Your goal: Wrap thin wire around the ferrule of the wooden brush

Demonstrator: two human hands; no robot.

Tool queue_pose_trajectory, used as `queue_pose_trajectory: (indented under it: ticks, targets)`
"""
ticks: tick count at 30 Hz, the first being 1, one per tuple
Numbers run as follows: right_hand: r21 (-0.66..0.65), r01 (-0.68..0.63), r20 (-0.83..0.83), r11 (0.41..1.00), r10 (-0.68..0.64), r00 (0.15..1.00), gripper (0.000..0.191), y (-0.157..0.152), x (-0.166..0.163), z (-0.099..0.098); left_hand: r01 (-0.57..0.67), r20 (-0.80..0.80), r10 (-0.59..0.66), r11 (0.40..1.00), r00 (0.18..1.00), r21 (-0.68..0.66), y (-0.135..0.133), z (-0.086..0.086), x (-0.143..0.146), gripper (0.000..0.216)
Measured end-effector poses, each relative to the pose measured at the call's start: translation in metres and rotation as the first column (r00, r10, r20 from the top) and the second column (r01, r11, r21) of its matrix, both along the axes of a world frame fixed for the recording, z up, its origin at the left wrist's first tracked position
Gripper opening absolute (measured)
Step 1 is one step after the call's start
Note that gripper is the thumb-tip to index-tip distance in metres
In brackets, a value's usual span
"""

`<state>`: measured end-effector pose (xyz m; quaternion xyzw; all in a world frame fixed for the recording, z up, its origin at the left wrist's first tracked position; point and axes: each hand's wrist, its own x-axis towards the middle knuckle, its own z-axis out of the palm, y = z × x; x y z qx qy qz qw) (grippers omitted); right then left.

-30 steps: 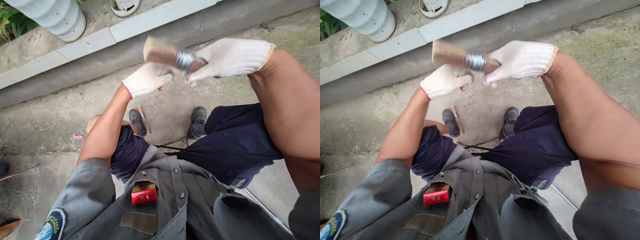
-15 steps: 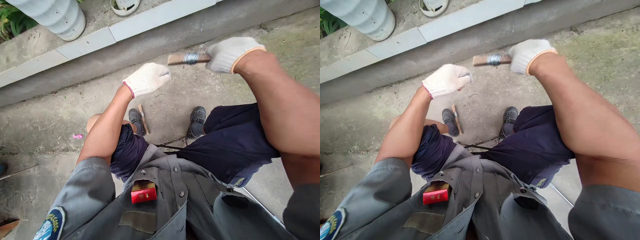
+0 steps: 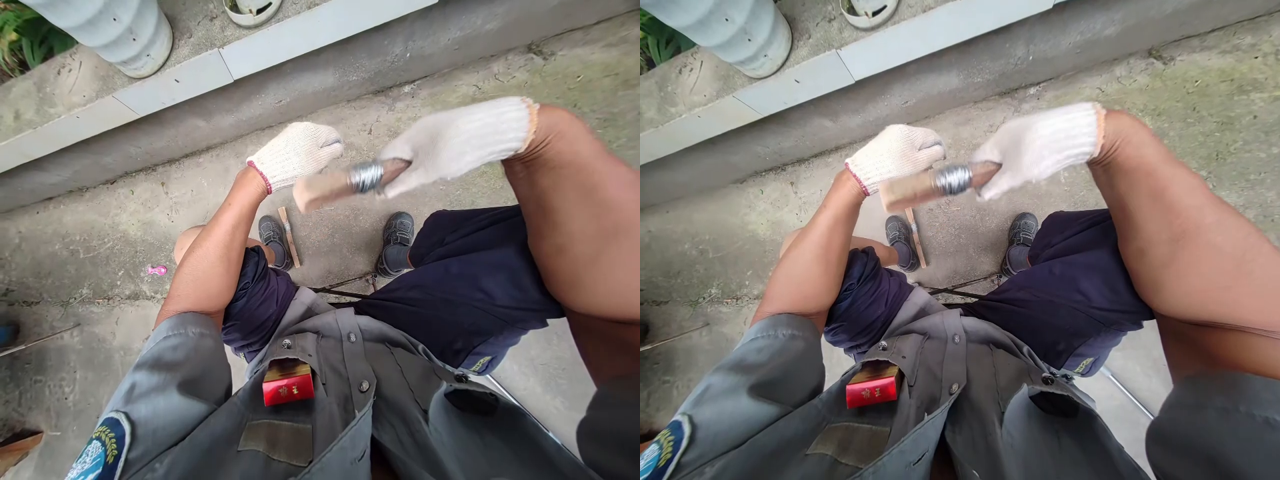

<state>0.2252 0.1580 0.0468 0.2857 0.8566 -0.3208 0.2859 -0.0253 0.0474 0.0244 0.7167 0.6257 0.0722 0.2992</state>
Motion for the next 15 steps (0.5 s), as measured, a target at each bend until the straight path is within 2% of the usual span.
queue_pose_trajectory:
  ticks: [2,3,6,9,10,11,12,14,15]
  targets:
    - [0.099,0.207,-0.133,0.973,-0.193,0.972,0.047,0.006,0.001,0.012,-0.002,-0.024,0.002,1.0,1.0,0.003,0.001,0.003,0.003,0.037]
    - [0.105,0.328,-0.231,0.939,-0.298,0.926,0.046,0.007,0.001,0.017,-0.01,-0.019,0.01,1.0,1.0,0.006,0.001,0.006,0.004,0.039]
    - [-0.019,0.616,-0.467,0.788,-0.552,0.691,0.04,0.01,0.0,0.025,-0.023,-0.015,0.023,0.999,1.0,0.023,0.0,0.013,0.009,0.042]
    - [-0.214,0.725,-0.597,0.655,-0.675,0.434,0.033,0.019,0.0,0.021,-0.044,-0.044,0.045,0.999,0.998,0.018,-0.001,0.017,0.012,0.045]
    - [-0.222,0.753,-0.585,0.62,-0.702,0.406,0.031,0.025,0.001,0.019,-0.046,-0.053,0.047,0.999,0.998,0.018,-0.001,0.017,0.012,0.046]
    - [-0.148,0.786,-0.554,0.601,-0.708,0.437,0.029,0.03,0.001,0.017,-0.044,-0.059,0.045,0.999,0.997,0.02,-0.001,0.018,0.012,0.046]
    - [0.009,0.797,-0.497,0.604,-0.689,0.528,0.027,0.036,0.0,0.014,-0.04,-0.061,0.041,0.999,0.997,0.025,-0.002,0.018,0.012,0.046]
    - [0.391,0.667,-0.296,0.634,-0.6,0.743,0.027,0.044,-0.001,0.008,-0.037,-0.059,0.04,0.998,0.997,0.042,-0.003,0.017,0.012,0.046]
    - [0.503,0.562,-0.195,0.656,-0.547,0.814,0.027,0.046,-0.002,0.004,-0.042,-0.056,0.045,0.998,0.997,0.053,-0.003,0.017,0.011,0.047]
